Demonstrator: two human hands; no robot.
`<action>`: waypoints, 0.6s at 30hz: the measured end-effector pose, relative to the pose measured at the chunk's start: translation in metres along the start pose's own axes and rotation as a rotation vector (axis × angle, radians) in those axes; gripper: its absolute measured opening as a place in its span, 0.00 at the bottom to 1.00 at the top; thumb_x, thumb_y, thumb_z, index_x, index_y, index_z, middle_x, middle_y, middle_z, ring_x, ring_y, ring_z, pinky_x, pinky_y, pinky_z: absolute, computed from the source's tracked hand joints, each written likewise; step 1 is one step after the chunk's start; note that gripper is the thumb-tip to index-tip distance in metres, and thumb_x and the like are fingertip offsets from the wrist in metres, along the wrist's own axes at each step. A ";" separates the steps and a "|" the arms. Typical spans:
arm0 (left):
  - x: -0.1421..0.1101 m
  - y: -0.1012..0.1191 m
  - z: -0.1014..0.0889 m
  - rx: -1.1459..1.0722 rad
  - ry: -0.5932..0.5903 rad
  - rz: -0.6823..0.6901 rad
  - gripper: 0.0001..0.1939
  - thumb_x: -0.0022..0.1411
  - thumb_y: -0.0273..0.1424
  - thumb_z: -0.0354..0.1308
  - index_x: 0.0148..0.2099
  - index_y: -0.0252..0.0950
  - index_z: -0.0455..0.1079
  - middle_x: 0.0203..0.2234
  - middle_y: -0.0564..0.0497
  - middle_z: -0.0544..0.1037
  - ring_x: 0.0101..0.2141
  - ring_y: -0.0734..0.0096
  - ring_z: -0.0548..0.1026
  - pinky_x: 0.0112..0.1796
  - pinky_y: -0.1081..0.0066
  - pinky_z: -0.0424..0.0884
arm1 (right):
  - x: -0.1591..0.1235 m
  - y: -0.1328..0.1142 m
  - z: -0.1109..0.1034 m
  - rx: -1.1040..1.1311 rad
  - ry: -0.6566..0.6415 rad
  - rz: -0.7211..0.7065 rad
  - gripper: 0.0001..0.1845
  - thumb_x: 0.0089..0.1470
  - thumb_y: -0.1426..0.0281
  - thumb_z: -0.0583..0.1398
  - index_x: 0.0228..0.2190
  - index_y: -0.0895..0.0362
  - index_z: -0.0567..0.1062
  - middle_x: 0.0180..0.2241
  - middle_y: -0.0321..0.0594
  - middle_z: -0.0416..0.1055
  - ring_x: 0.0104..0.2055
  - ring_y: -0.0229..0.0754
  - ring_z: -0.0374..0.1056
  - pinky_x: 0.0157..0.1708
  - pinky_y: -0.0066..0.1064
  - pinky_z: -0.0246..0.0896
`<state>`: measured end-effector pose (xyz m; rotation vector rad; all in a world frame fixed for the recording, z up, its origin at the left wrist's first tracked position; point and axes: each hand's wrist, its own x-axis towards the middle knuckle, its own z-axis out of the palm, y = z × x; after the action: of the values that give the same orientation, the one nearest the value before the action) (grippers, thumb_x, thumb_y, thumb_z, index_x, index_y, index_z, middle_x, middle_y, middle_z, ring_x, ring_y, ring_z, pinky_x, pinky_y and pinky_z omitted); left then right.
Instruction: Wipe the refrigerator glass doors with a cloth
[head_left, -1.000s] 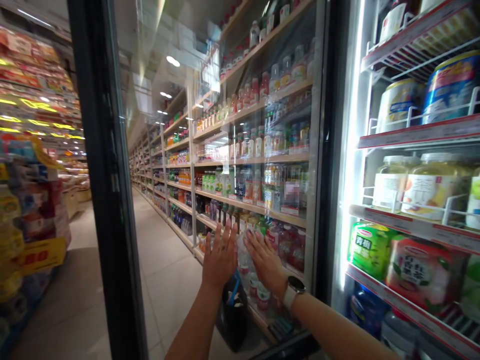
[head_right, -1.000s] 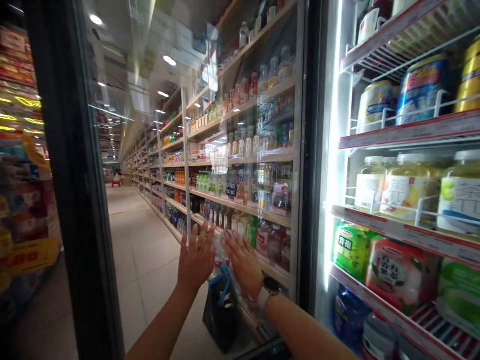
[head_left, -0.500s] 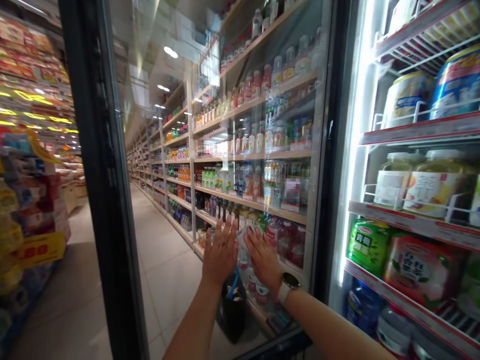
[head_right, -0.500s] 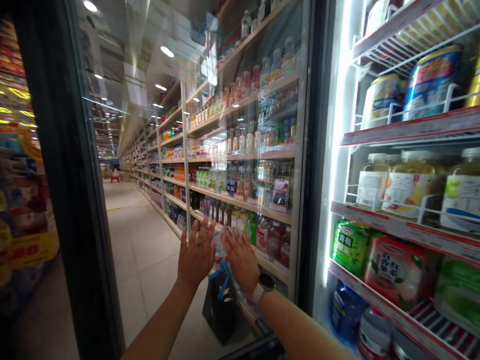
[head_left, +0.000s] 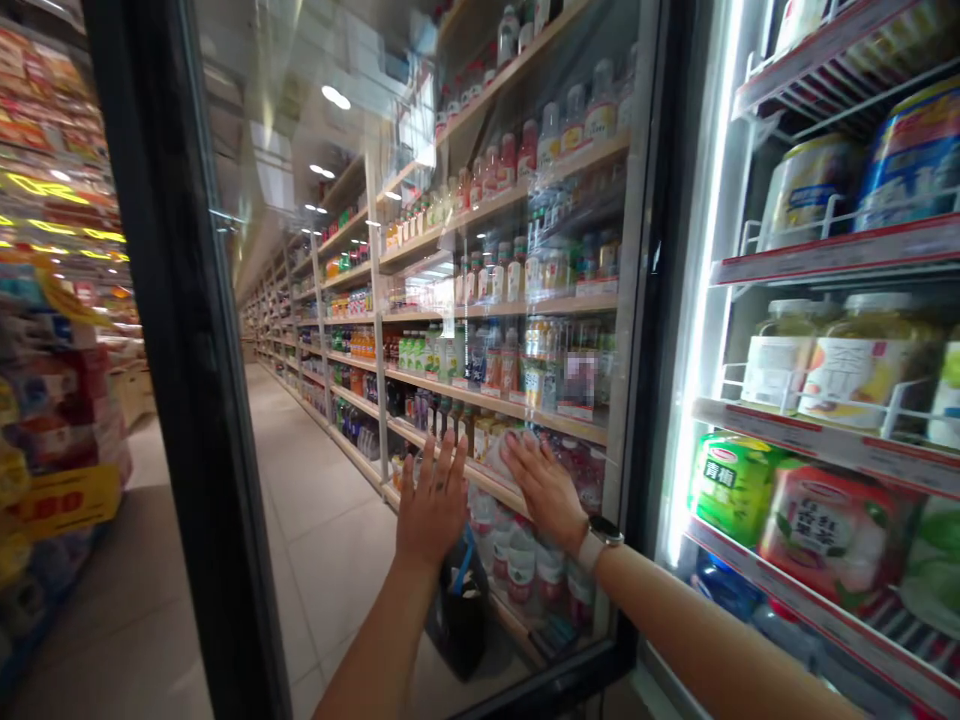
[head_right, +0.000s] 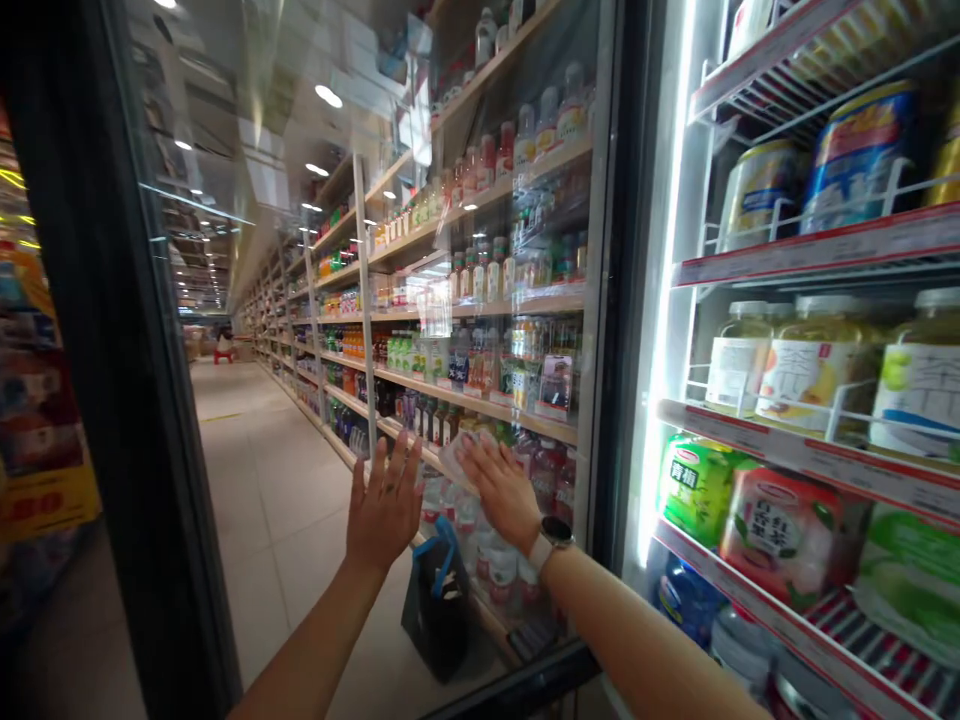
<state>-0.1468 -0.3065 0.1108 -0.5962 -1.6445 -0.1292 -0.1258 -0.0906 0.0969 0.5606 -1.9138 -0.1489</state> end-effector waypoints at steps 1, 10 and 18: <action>0.000 0.000 0.000 -0.005 -0.005 0.000 0.33 0.68 0.32 0.49 0.71 0.38 0.44 0.66 0.47 0.56 0.69 0.63 0.41 0.68 0.56 0.35 | 0.014 0.010 -0.006 0.008 0.035 0.043 0.41 0.55 0.85 0.49 0.68 0.55 0.49 0.67 0.46 0.54 0.72 0.46 0.41 0.66 0.49 0.50; 0.001 0.000 -0.001 -0.010 -0.019 0.004 0.34 0.68 0.33 0.50 0.71 0.38 0.43 0.67 0.46 0.55 0.69 0.64 0.42 0.68 0.57 0.34 | 0.028 0.024 -0.006 0.085 0.145 0.177 0.44 0.57 0.84 0.47 0.69 0.50 0.37 0.71 0.44 0.42 0.72 0.48 0.33 0.67 0.55 0.47; 0.002 0.000 -0.001 -0.023 -0.001 0.008 0.34 0.68 0.32 0.49 0.72 0.39 0.42 0.67 0.46 0.54 0.68 0.63 0.44 0.68 0.56 0.34 | -0.065 -0.001 0.026 -0.001 -0.032 0.092 0.46 0.50 0.88 0.49 0.68 0.58 0.46 0.69 0.50 0.47 0.71 0.51 0.40 0.63 0.54 0.56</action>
<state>-0.1458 -0.3064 0.1126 -0.6210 -1.6435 -0.1419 -0.1289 -0.0662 0.0318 0.4710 -1.9665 -0.1006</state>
